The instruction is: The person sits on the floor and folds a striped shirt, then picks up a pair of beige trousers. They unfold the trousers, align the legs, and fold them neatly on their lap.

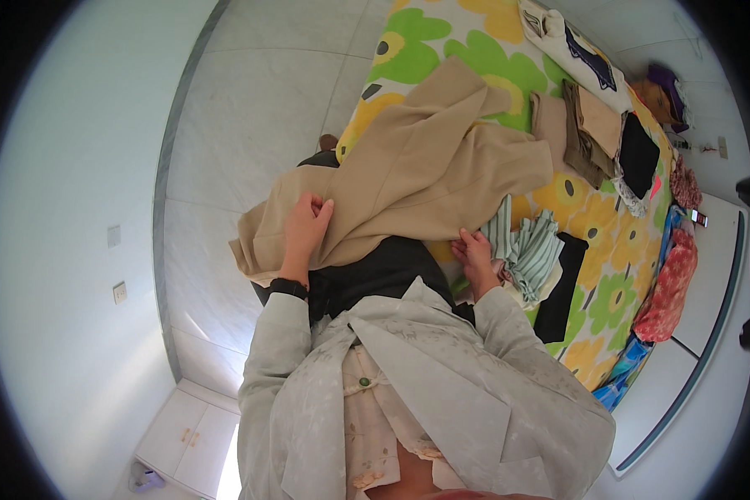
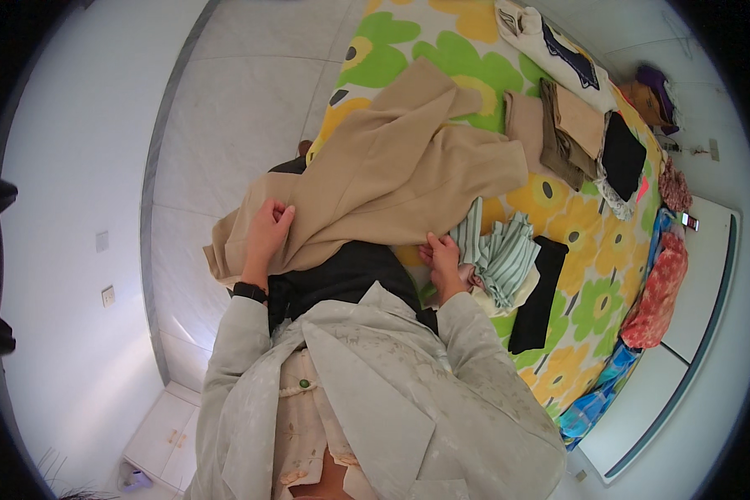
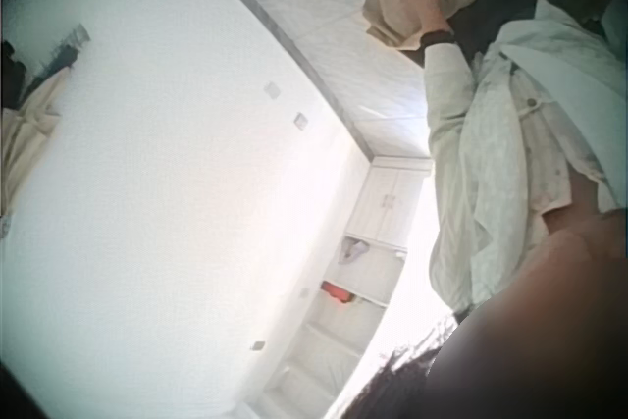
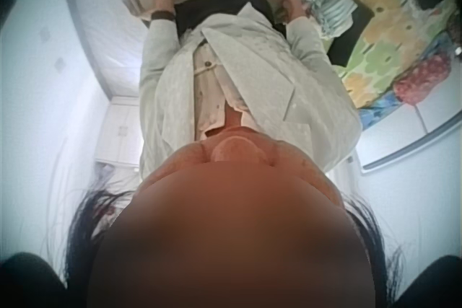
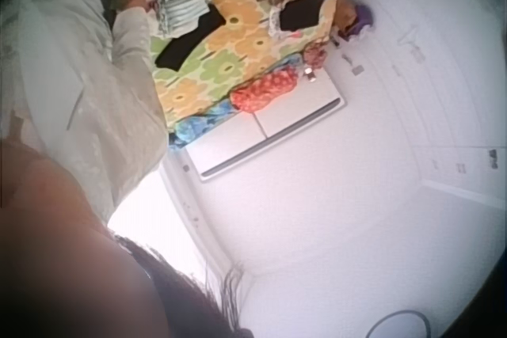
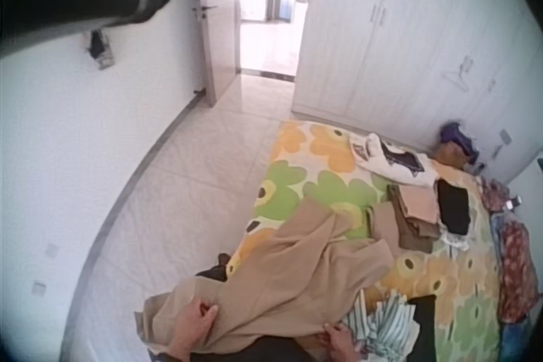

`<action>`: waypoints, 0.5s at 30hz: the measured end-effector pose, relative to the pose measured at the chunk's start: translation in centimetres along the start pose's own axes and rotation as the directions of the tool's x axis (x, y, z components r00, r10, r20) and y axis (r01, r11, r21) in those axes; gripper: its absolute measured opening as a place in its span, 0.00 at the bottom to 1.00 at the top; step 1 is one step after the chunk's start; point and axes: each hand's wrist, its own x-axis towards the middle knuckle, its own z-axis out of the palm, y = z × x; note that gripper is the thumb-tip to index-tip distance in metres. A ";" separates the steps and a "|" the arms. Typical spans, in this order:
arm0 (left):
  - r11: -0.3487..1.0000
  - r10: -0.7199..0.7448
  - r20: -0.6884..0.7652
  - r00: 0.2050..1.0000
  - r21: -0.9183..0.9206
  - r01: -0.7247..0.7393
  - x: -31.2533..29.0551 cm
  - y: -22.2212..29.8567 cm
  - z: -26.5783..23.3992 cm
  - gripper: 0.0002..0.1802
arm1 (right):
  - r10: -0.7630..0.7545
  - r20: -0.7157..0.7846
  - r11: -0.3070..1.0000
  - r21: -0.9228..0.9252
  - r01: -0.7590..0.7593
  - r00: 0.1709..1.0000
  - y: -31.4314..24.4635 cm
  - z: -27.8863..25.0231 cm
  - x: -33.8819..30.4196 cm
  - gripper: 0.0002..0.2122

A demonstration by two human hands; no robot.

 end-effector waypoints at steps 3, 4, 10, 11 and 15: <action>0.992 0.123 -0.069 0.990 0.011 -0.123 0.2 -0.4 0.5 0.13 | 0.026 0.061 0.996 0.082 -0.031 0.998 -0.1 0.2 -0.4 0.10; 0.982 0.185 -0.103 0.977 -0.023 -0.189 0.3 -0.5 0.5 0.12 | 0.031 0.108 0.990 0.134 -0.045 0.994 -0.2 0.4 -0.4 0.10; 0.994 0.103 0.005 0.995 -0.029 -0.103 1.2 1.0 0.6 0.14 | 0.057 0.264 0.987 0.133 -0.095 0.963 -0.5 1.9 -1.1 0.15; 0.992 0.124 0.000 0.992 0.032 -0.124 1.5 1.5 0.7 0.14 | 0.041 0.276 0.990 0.115 -0.075 0.960 -0.6 2.2 -1.2 0.15; 0.944 -0.005 0.251 0.968 -0.318 0.087 2.7 3.1 1.1 0.15 | -0.054 0.309 0.997 0.061 0.037 0.950 -2.1 2.4 -1.9 0.15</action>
